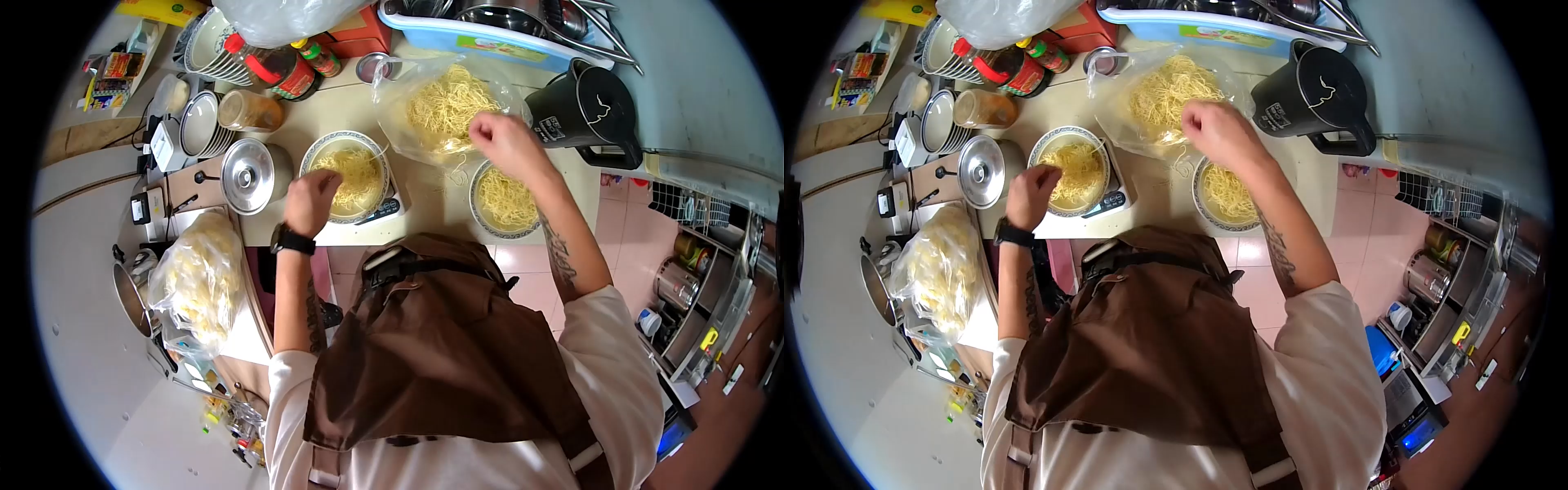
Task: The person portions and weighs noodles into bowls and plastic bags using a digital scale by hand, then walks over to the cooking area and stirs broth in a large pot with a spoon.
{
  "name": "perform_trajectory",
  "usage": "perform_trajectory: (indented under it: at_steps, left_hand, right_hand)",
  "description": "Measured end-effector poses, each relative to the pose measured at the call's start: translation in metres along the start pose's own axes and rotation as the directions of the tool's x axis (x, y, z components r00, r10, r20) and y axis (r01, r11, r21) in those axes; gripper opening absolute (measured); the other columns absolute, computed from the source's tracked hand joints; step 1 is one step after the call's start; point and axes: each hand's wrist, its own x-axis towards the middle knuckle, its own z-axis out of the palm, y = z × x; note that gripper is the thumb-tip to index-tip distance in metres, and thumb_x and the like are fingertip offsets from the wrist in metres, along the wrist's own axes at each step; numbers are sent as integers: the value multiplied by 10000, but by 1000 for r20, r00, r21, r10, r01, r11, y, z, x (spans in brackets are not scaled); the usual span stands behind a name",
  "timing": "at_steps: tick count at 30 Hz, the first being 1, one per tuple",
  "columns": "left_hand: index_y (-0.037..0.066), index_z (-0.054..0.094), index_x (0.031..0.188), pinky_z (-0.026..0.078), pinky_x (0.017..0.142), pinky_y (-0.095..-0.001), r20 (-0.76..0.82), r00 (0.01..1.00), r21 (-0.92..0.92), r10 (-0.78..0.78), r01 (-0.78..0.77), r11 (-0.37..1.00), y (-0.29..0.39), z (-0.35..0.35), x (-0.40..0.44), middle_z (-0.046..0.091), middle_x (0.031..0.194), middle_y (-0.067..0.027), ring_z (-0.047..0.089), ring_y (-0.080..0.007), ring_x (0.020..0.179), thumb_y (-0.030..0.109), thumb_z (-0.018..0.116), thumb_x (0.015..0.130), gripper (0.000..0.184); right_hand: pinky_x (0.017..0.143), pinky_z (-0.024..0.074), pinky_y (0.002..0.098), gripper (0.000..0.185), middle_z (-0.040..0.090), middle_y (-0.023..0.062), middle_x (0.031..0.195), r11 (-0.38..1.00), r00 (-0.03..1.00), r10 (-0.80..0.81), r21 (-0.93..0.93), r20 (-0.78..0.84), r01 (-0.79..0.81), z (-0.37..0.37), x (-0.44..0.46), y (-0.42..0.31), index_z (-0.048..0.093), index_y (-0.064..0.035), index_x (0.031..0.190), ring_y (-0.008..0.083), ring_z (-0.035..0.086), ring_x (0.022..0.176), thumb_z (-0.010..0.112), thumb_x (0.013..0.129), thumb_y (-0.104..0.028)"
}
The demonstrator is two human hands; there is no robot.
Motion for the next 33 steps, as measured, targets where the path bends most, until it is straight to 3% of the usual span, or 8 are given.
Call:
perform_trajectory:
  at_steps: [1,7,10,14,18,22,28,33]
  left_hand:
    - [18,746,942,542,723,-396,92,991,74,-97,90,993,-5,-9,-7,720,898,-186,707,-322,790,167,704,866,172]
    - [19,732,998,507,611,-352,-71,996,17,49,-47,999,-18,-6,-35,677,820,-124,630,-229,638,104,731,841,178]
    - [12,729,981,485,581,-320,-105,989,-14,104,-106,994,-5,-5,-46,657,781,-113,602,-195,611,66,739,836,155]
    - [5,723,969,478,584,-315,-104,985,-91,138,-147,985,5,1,-56,644,759,-110,586,-189,608,49,741,839,138]
    - [4,722,964,478,587,-318,-98,981,-160,167,-181,970,14,15,-58,639,748,-111,589,-200,619,46,731,845,127]
    - [10,721,971,484,601,-330,-40,968,-124,247,-251,960,27,19,-57,627,733,-119,597,-229,628,42,733,839,137]
    - [-13,718,950,469,613,-327,-49,987,-191,153,-160,969,20,28,-76,626,742,-127,575,-221,620,38,733,849,114]
    - [-5,719,950,470,610,-330,-29,989,-244,142,-145,959,11,45,-86,622,733,-116,575,-214,615,40,733,841,119]
  right_hand:
    - [714,550,410,157,687,127,845,998,994,67,10,89,-68,3,-7,0,677,-38,1010,312,675,741,629,876,-103]
    - [712,569,446,167,699,177,798,891,984,-174,-418,41,175,73,-24,38,700,-100,954,321,708,771,580,838,-103]
    - [675,567,428,125,712,162,798,918,985,-175,-360,5,165,44,-28,22,712,-80,931,311,709,739,620,864,-132]
    - [613,552,340,133,733,135,805,985,943,-156,18,-294,169,-15,-33,-20,750,-20,941,261,705,657,714,895,-140]
    - [640,562,365,186,722,155,775,1000,938,-3,-5,-348,2,-37,-16,-28,746,-26,1001,286,712,670,707,902,-179]
    - [784,577,476,333,726,211,883,936,972,152,-291,-182,-201,-17,-5,-13,661,-82,1205,383,709,815,646,930,-270]
    - [908,499,410,499,598,112,1100,859,753,-148,-461,-641,-223,-99,-49,-6,642,-80,1233,318,578,1025,776,775,-225]
    - [969,452,425,621,584,99,1349,736,846,-121,-619,-520,-275,-118,-77,43,621,-112,1335,303,549,1160,800,750,-215]
